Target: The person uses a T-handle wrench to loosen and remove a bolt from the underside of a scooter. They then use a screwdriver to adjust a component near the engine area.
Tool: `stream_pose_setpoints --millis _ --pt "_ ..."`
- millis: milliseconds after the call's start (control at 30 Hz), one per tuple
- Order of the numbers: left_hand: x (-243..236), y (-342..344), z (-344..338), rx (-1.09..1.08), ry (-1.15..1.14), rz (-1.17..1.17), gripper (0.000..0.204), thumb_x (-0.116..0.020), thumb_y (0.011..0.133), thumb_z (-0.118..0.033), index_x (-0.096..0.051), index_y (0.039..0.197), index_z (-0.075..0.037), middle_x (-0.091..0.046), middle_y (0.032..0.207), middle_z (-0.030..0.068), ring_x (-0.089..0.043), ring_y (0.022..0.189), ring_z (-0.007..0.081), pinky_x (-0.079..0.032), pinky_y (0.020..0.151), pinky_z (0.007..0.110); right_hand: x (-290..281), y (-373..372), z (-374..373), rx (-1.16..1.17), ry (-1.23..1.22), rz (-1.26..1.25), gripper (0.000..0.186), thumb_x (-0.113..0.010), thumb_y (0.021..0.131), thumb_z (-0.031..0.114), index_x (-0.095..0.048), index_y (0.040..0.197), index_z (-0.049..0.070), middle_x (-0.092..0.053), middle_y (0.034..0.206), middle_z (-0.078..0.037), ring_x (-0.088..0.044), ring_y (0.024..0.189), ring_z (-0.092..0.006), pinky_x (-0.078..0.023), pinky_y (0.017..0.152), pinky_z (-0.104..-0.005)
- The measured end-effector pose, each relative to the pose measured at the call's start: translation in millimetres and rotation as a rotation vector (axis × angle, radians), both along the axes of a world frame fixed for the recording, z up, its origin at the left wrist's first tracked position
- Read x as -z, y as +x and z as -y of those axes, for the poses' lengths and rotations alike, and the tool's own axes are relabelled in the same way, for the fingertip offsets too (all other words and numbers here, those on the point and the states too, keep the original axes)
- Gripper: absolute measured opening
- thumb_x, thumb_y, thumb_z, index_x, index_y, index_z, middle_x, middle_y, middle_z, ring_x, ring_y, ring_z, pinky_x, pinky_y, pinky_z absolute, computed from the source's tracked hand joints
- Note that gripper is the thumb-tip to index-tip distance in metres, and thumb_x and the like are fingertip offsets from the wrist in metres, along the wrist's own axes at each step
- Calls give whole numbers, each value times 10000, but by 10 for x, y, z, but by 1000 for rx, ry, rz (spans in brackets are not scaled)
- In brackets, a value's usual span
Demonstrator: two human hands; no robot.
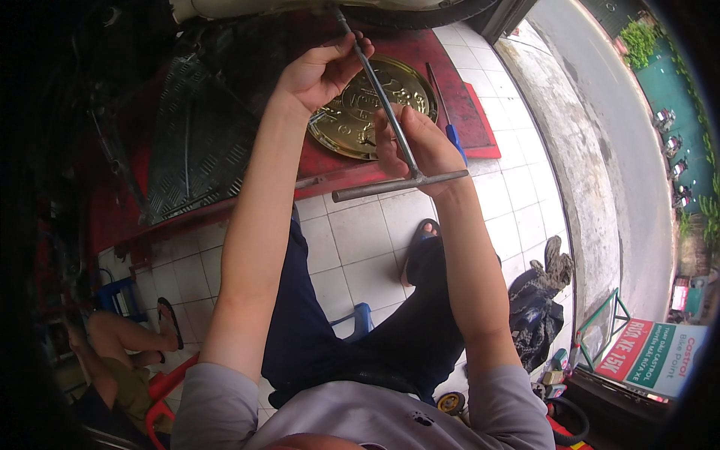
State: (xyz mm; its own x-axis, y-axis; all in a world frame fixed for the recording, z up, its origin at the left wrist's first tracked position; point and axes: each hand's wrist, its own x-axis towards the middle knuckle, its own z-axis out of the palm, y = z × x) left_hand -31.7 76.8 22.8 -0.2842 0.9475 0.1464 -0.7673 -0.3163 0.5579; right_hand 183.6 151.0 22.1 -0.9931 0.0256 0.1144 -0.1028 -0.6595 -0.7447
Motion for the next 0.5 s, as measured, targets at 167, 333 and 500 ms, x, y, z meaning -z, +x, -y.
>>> stream_pose_setpoints --millis 167,333,500 --pt "-25 -58 20 10 4 -21 168 -633 892 -87 -616 993 47 -640 1003 156 -643 1005 263 -590 849 313 49 89 -250 528 222 254 390 -383 1004 381 -547 947 32 -522 679 -22 -459 539 -117 -339 469 -248" --pt "-134 59 9 -87 -107 -8 176 -662 872 -93 -624 974 45 -647 967 154 -659 955 267 -598 819 301 -277 473 -31 508 748 -125 519 -519 923 451 -565 1090 -38 -523 695 -26 -454 561 -93 -334 503 -231" --pt "-136 67 -6 -178 -215 -36 166 -675 864 -102 -642 968 23 -675 911 148 -670 929 236 -592 753 267 -329 506 353 661 1001 -158 437 -709 838 248 -558 1092 -73 -594 746 -86 -563 616 -111 -435 555 -233"
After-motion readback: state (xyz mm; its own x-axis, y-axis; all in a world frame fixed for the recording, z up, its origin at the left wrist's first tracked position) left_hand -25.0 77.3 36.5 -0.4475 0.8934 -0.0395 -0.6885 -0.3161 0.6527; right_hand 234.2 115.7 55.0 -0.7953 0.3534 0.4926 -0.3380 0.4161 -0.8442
